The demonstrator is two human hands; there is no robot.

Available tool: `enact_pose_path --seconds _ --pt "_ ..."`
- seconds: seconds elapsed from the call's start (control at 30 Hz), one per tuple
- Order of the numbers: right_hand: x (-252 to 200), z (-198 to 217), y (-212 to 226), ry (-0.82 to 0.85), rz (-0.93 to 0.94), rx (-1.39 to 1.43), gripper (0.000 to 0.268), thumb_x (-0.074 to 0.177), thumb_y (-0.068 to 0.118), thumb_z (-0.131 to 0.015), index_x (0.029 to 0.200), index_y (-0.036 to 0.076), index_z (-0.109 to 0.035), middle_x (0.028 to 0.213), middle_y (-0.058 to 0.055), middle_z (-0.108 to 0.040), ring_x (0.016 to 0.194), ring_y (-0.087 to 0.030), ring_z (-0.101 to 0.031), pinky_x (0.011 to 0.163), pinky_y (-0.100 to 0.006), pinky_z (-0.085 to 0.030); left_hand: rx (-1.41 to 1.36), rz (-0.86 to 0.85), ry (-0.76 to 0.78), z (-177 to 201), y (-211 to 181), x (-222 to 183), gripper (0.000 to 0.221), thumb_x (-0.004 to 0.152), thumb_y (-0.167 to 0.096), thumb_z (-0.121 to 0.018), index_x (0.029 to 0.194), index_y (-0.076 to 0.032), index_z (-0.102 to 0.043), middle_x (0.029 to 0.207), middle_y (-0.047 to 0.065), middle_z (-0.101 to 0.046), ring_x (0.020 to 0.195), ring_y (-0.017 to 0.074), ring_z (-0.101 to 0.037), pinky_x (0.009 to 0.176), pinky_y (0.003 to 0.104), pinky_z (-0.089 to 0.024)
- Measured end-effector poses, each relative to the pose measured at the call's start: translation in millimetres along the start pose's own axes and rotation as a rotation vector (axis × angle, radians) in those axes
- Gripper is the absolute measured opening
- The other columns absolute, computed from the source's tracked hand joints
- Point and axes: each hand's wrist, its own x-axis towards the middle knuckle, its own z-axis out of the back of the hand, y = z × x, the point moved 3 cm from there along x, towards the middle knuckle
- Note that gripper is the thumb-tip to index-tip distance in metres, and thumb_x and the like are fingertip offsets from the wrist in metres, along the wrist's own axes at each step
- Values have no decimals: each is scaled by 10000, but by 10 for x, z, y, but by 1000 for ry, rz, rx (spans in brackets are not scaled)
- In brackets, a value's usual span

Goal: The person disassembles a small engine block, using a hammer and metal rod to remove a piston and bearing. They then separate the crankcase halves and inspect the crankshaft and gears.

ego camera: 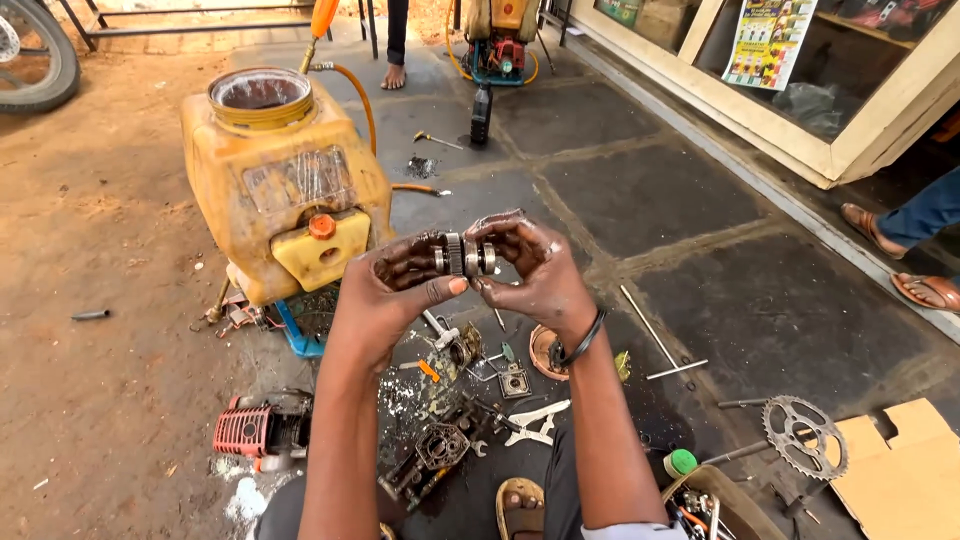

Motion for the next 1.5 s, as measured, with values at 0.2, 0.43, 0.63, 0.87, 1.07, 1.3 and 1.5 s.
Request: enact_pose_path --seconds 0.2,0.43,0.63,0.87,1.07,1.3,1.5 --pt "13 -40 139 -20 56 -28 520 760 -129 -759 1236 27 -619 1252 -59 -660 1218 -159 -634 1090 -346 -531 -15 -6 26 -29 -35 -18 494 678 9 -872 1151 33 -734 1050 93 -789 955 147 -735 885 316 -591" --pt "21 -206 232 21 111 -128 510 747 -122 -767 1216 33 -639 1245 -53 -644 1216 -164 -629 1096 -353 -524 -44 9 -33 63 -24 -123 490 685 -4 -875 1154 37 -737 1042 99 -789 944 154 -729 879 318 -587" --pt "79 -216 191 25 105 -138 499 737 -123 -744 1201 33 -645 1241 -56 -641 1222 -166 -631 1108 -359 -524 -19 9 -15 162 20 -60 512 676 10 -876 1164 30 -724 1051 87 -777 972 157 -725 881 324 -588" --pt "26 -176 143 83 124 -141 515 743 -138 -733 1219 37 -641 1287 -47 -614 1271 -173 -605 1153 -367 -500 5 36 33 190 87 -36 520 687 -4 -872 1183 18 -716 1067 89 -766 991 163 -713 868 333 -588" --pt "54 -225 190 75 48 -189 573 737 -46 -878 1255 38 -650 1311 -56 -622 1266 -195 -617 1138 -398 -542 11 41 -10 173 78 -56 505 686 -21 -882 1165 21 -728 1035 91 -776 957 159 -723 847 325 -591" --pt "51 -206 199 51 34 -197 471 784 -23 -868 1220 35 -700 1289 -70 -665 1218 -195 -676 1077 -391 -581 -16 30 10 186 38 -67 500 686 -36 -884 1158 30 -734 1023 92 -779 943 156 -722 855 323 -587" --pt "5 -219 200 35 62 -261 485 748 -62 -846 1197 48 -699 1270 -67 -669 1202 -189 -675 1052 -371 -604 -16 45 11 180 80 -81 479 684 -50 -887 1134 24 -744 1010 78 -786 939 147 -723 865 314 -581"
